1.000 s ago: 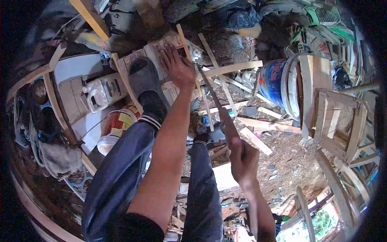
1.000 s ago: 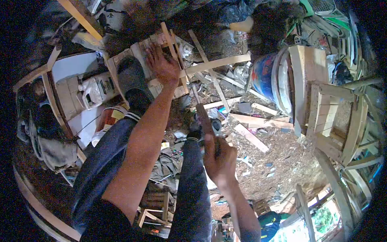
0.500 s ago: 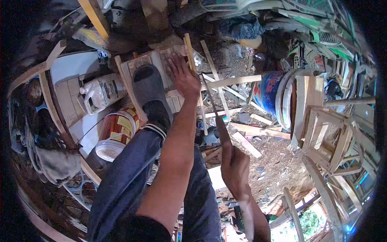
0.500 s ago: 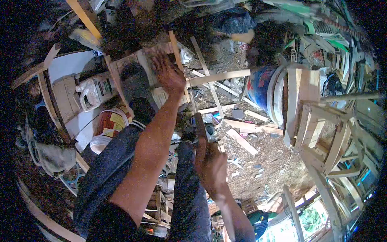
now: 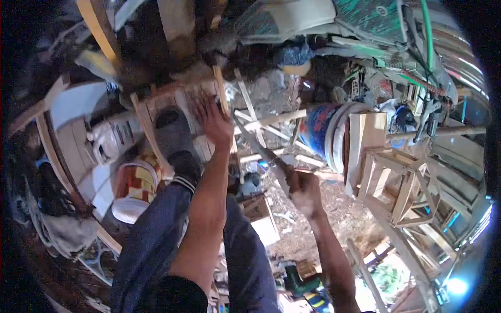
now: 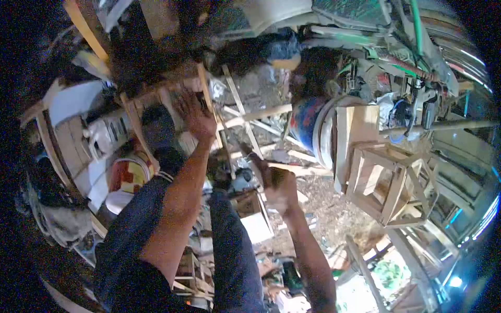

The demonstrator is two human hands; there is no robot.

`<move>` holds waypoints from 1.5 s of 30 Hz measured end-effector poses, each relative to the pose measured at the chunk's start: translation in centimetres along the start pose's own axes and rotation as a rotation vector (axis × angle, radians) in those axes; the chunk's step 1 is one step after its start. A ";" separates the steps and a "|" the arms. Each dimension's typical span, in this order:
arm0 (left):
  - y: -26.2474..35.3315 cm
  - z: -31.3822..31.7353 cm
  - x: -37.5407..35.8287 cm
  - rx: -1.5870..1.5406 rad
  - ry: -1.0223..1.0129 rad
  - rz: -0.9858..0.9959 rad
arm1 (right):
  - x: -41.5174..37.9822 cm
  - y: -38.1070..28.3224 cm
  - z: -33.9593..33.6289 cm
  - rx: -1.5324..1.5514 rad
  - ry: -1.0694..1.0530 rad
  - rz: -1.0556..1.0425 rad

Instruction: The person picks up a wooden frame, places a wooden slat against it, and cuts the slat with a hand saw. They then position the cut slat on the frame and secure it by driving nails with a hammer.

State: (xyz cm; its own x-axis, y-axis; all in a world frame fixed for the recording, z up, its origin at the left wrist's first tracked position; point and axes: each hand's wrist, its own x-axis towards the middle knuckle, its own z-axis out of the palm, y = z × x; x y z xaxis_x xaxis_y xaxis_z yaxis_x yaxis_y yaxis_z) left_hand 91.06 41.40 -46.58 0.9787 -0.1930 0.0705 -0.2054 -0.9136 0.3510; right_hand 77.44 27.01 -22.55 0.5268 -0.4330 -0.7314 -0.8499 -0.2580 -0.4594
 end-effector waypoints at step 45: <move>0.6 -1.1 0.3 0.022 -0.072 -0.036 | -0.9 0.9 7.7 0.146 0.098 -0.072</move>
State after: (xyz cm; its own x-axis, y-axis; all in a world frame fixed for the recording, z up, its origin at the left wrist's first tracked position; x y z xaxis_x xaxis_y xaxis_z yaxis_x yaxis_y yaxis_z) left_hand 91.20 41.17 -45.27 0.9828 -0.1844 -0.0099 -0.1707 -0.9279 0.3315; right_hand 76.24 33.82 -26.20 0.5769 -0.5020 -0.6444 -0.7956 -0.1666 -0.5825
